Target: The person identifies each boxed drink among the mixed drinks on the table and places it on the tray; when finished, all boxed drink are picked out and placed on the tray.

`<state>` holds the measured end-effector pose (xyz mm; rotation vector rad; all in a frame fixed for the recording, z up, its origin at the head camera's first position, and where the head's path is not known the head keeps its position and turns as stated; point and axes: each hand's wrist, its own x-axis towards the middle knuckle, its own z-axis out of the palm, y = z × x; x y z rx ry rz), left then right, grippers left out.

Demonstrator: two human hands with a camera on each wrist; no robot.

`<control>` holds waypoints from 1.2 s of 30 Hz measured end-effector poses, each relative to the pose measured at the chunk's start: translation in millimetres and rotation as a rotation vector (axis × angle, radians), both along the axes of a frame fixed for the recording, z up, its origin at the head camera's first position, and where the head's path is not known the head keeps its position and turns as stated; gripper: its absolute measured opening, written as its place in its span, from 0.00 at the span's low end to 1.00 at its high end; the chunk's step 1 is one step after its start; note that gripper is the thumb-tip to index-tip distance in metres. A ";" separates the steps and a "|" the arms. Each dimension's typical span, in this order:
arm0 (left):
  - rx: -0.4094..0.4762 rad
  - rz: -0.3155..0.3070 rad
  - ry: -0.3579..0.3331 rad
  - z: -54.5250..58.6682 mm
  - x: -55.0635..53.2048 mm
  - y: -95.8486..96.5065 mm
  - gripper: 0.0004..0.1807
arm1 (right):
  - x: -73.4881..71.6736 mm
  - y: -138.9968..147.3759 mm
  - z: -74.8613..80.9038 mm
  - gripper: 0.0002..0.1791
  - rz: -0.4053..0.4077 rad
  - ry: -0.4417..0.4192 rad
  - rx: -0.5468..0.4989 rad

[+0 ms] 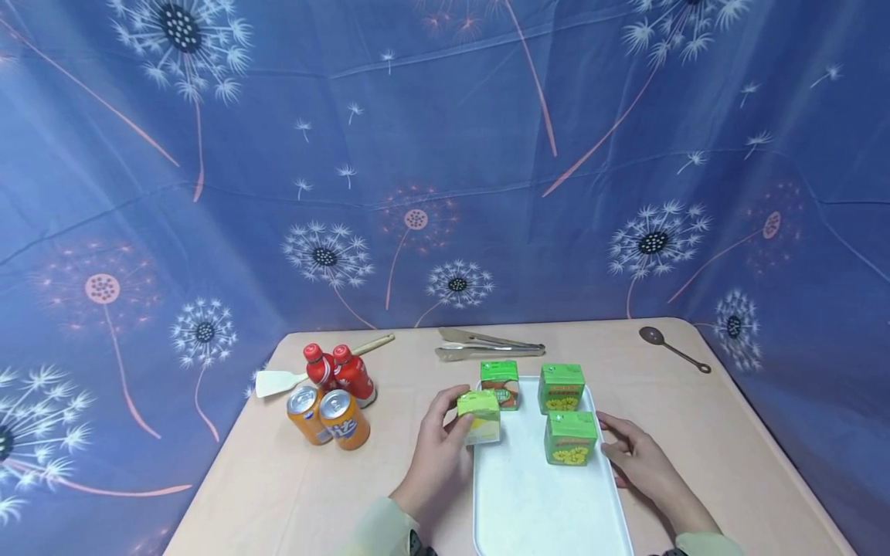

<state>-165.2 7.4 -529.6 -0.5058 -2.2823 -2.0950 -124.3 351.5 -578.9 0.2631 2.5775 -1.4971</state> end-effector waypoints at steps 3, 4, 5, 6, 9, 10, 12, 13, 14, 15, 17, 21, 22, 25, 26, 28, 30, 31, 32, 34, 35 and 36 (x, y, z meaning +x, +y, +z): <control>0.013 -0.029 -0.006 -0.5 2.3 6.6 0.24 | 0.0 -0.3 -0.3 0.38 0.002 0.002 -0.004; 0.020 -0.040 -0.004 -0.9 3.0 8.6 0.24 | -0.1 -0.4 -0.3 0.38 0.003 0.002 -0.002; 0.029 -0.050 -0.001 -1.2 3.6 10.6 0.24 | -0.2 -0.5 -0.2 0.38 0.004 0.001 0.002; 0.034 -0.057 0.000 -2.0 4.1 12.5 0.24 | -0.3 -0.6 -0.2 0.38 0.004 -0.002 0.005; 0.036 -0.072 -0.011 -4.3 5.7 18.0 0.24 | -0.2 -0.7 -0.3 0.39 0.007 -0.004 0.011; 0.036 -0.073 -0.018 -5.2 6.1 19.6 0.24 | -0.3 -0.6 -0.3 0.38 0.009 -0.001 0.016; 0.027 -0.071 -0.036 -7.0 7.0 22.5 0.25 | -0.2 -0.6 -0.5 0.38 0.010 0.001 0.020; 0.020 -0.074 -0.041 -7.8 7.5 23.7 0.25 | -0.2 -0.7 -0.6 0.38 0.011 0.003 0.023; 0.014 -0.075 -0.049 -8.3 8.0 24.7 0.24 | -0.2 -0.7 -0.7 0.38 0.011 0.004 0.026; 0.006 -0.076 -0.050 -8.8 8.5 25.7 0.24 | -0.2 -0.8 -0.7 0.38 0.012 0.005 0.032; -0.013 -0.081 -0.049 -9.2 9.6 27.0 0.24 | -0.2 -1.4 -0.9 0.38 0.003 0.000 0.019; -0.049 -0.084 -0.048 -8.9 11.6 28.8 0.24 | -0.4 -3.0 -0.8 0.39 -0.022 -0.011 -0.018; -0.053 -0.084 -0.051 -8.8 12.1 29.1 0.25 | -0.5 -3.4 -0.7 0.39 -0.027 -0.014 -0.030; -0.063 -0.086 -0.062 -8.8 13.0 29.6 0.25 | -0.5 -4.3 0.0 0.39 -0.032 -0.018 -0.029; -0.064 -0.087 -0.063 -9.0 13.2 29.6 0.25 | -0.5 -4.4 0.3 0.39 -0.033 -0.019 -0.029; -0.068 -0.085 -0.062 -9.7 13.2 29.7 0.25 | -0.5 -4.4 0.7 0.39 -0.030 -0.016 -0.017; -0.072 -0.085 -0.056 -10.3 13.0 29.5 0.25 | -0.5 -4.3 1.0 0.39 -0.027 -0.014 -0.002; -0.075 -0.085 -0.053 -10.8 12.8 29.4 0.25 | -0.5 -4.3 1.2 0.39 -0.027 -0.015 -0.004; -0.077 -0.086 -0.051 -11.0 12.6 29.3 0.25 | -0.4 -4.2 1.4 0.39 -0.027 -0.016 -0.008; -0.084 -0.089 -0.045 -11.2 12.5 29.2 0.24 | -0.4 -3.9 1.9 0.39 -0.029 -0.019 -0.018; -0.089 -0.091 -0.043 -11.3 12.5 29.2 0.24 | -0.4 -3.7 2.2 0.39 -0.029 -0.020 -0.025; -0.093 -0.092 -0.040 -11.4 12.3 29.2 0.24 | -0.3 -3.5 2.4 0.39 -0.031 -0.021 -0.035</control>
